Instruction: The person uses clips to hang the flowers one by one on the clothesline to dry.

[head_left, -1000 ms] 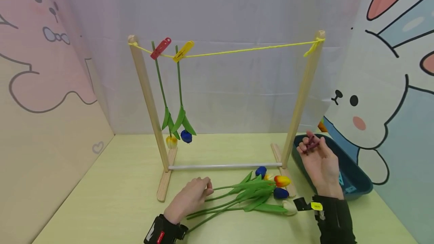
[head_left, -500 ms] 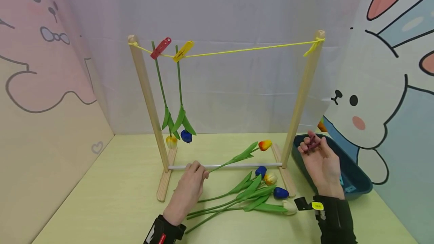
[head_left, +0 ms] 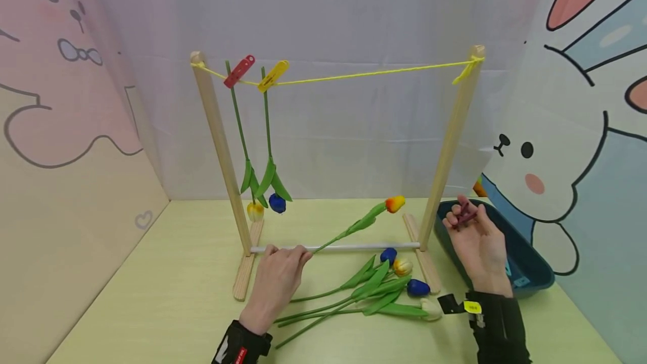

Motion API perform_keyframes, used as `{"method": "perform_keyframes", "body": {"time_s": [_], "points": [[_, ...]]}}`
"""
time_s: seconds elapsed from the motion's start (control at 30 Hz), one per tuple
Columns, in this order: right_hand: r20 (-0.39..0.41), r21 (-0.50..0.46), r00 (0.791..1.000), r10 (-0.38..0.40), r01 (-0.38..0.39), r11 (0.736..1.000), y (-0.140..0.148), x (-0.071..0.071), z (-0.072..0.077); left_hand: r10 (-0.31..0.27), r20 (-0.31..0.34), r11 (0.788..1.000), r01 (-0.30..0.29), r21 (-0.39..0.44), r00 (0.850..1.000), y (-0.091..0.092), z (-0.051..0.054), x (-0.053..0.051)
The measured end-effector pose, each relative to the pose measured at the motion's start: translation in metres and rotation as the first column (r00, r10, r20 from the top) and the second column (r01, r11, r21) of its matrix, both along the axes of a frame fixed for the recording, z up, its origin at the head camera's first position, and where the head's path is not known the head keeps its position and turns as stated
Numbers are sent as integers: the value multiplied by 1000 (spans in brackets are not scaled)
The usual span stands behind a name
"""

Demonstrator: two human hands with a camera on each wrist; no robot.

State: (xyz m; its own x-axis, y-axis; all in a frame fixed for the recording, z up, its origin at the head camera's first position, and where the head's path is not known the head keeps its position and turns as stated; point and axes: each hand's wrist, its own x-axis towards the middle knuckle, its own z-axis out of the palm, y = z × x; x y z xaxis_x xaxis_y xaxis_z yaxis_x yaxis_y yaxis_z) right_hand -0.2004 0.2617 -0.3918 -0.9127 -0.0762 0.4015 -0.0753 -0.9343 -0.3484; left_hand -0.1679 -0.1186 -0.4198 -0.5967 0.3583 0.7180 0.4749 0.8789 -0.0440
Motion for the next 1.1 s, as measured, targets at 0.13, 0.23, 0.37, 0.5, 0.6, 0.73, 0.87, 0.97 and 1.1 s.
{"method": "perform_keyframes", "body": {"time_s": [0.13, 0.23, 0.37, 0.5, 0.6, 0.73, 0.87, 0.97, 1.1], "points": [[6, 5, 1000, -7, 7, 1000, 0, 1, 1, 15, -30, 1000, -15, 24, 999, -1, 3, 0], [15, -2, 1000, -3, 3, 1000, 0, 1, 1, 4, -41, 996, 0, 87, 999, -1, 8, 2], [29, -11, 1000, -4, 4, 1000, 1, 1, 2, -67, -34, 972, 73, 224, 997, 0, 11, 4], [33, -8, 999, -1, 1, 1000, 1, 1, 2, -155, -45, 914, 161, 373, 987, 0, 11, 2], [37, -13, 999, 4, -4, 1000, 1, 2, 2, -216, -55, 855, 216, 471, 975, 0, 11, 1], [30, -13, 1000, 5, -4, 1000, 0, 1, 1, -286, -71, 763, 271, 587, 956, 0, 14, 2], [20, -8, 1000, 6, -6, 1000, 0, 0, 1, -319, -103, 672, 301, 677, 942, 0, 15, 1], [17, -10, 1000, 18, -17, 1000, 0, 0, 0, -343, -115, 577, 306, 757, 932, -1, 17, 1], [14, -7, 999, 29, -29, 1000, 1, 0, 0, -375, -126, 411, 287, 865, 919, -2, 21, 2]]}}
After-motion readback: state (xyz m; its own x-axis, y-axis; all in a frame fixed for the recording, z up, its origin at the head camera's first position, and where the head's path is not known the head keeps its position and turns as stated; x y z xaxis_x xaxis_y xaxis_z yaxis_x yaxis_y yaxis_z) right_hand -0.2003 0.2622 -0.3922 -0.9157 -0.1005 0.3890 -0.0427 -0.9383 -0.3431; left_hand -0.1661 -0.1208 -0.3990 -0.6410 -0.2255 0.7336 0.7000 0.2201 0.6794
